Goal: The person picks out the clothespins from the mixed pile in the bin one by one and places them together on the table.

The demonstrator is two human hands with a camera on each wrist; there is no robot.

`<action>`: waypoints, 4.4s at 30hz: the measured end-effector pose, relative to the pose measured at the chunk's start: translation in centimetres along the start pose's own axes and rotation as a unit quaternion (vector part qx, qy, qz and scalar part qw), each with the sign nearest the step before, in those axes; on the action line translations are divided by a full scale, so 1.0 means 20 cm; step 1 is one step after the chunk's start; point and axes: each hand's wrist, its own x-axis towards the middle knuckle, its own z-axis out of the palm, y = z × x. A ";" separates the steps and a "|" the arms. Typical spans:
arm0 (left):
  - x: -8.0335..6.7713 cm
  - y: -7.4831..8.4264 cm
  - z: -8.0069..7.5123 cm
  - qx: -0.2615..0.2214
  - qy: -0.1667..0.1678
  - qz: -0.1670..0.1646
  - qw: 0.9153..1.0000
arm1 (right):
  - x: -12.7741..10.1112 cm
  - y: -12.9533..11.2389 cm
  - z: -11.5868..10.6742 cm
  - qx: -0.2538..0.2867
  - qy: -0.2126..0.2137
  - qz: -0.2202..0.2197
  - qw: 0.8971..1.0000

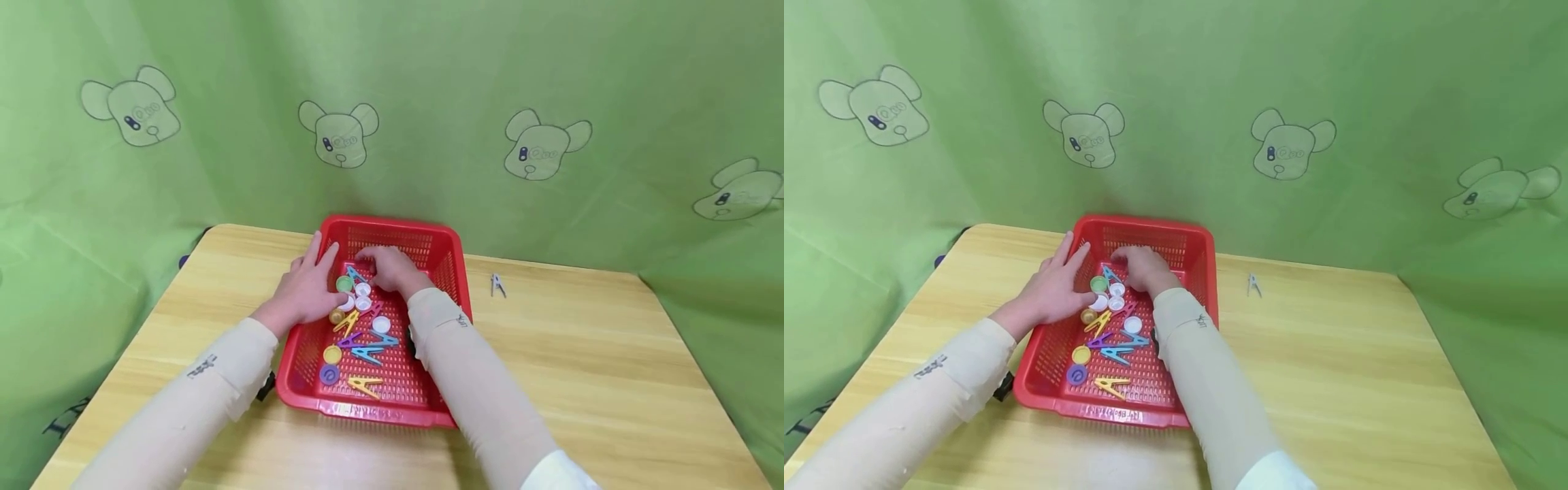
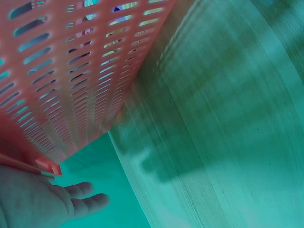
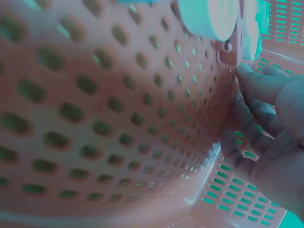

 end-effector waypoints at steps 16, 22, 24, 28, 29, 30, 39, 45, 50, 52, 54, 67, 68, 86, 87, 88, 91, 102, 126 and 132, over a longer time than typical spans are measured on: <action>-0.01 -0.01 0.01 0.002 0.002 0.004 1.000 | 0.07 0.01 -0.04 -0.009 -0.116 -0.003 0.993; -0.01 0.00 0.00 0.009 0.001 0.005 1.000 | 0.07 0.01 -0.07 0.003 -0.132 -0.006 0.991; -0.01 0.00 0.01 0.009 -0.004 0.006 1.000 | 0.06 0.01 -0.07 0.007 -0.136 -0.002 0.991; -0.01 0.01 0.01 0.008 -0.009 0.005 1.000 | 0.04 0.00 -0.08 0.013 -0.139 0.009 0.990; -0.01 0.01 0.01 0.007 -0.009 0.005 1.000 | 0.04 0.00 -0.07 0.013 -0.138 0.011 0.990; -0.01 0.01 0.01 0.008 -0.008 0.005 1.000 | 0.04 0.00 -0.07 0.014 -0.137 0.012 0.990; -0.01 0.00 0.00 0.004 -0.005 0.003 1.000 | 0.04 -0.04 -0.07 0.020 -0.131 0.050 0.990; -0.01 -0.01 -0.01 -0.003 -0.002 0.000 1.000 | 0.04 -0.08 -0.08 -0.004 -0.119 0.051 0.992; -0.01 -0.01 -0.01 -0.002 0.002 0.003 1.000 | 0.04 -0.09 -0.07 -0.075 -0.112 0.011 0.991; -0.01 -0.01 -0.01 -0.002 0.001 0.003 1.000 | 0.04 -0.10 -0.07 -0.098 -0.111 -0.003 0.989; -0.01 -0.01 -0.01 0.001 0.000 0.002 1.000 | 0.04 -0.09 -0.06 -0.100 -0.111 0.000 0.989; -0.01 -0.01 -0.01 0.000 0.002 0.004 1.000 | 0.03 -0.10 -0.06 -0.117 -0.101 -0.017 0.988; -0.01 -0.01 -0.01 0.001 0.002 0.005 1.000 | 0.03 -0.10 -0.06 -0.120 -0.100 -0.020 0.987; -0.02 0.01 -0.01 0.020 -0.008 0.005 1.000 | -0.01 -0.10 -0.10 -0.079 -0.079 0.008 0.994; -0.02 0.01 -0.01 0.020 -0.008 0.006 1.000 | -0.01 -0.10 -0.11 -0.082 -0.077 0.009 0.994; -0.02 0.01 -0.01 0.021 -0.009 0.007 1.000 | -0.01 -0.10 -0.11 -0.079 -0.077 0.012 0.994; -0.02 0.01 -0.01 0.021 -0.011 0.008 1.000 | -0.01 -0.11 -0.12 -0.076 -0.072 0.011 0.994; -0.02 0.01 -0.02 0.018 -0.014 0.007 1.000 | -0.05 -0.11 -0.19 -0.102 -0.052 0.009 0.993; -0.01 0.02 0.02 -0.001 -0.007 0.011 1.000 | -0.25 -0.07 -0.47 -0.189 -0.007 -0.029 0.982; -0.01 0.03 0.02 -0.001 -0.005 0.013 1.000 | -0.30 -0.05 -0.55 -0.185 0.013 -0.031 0.982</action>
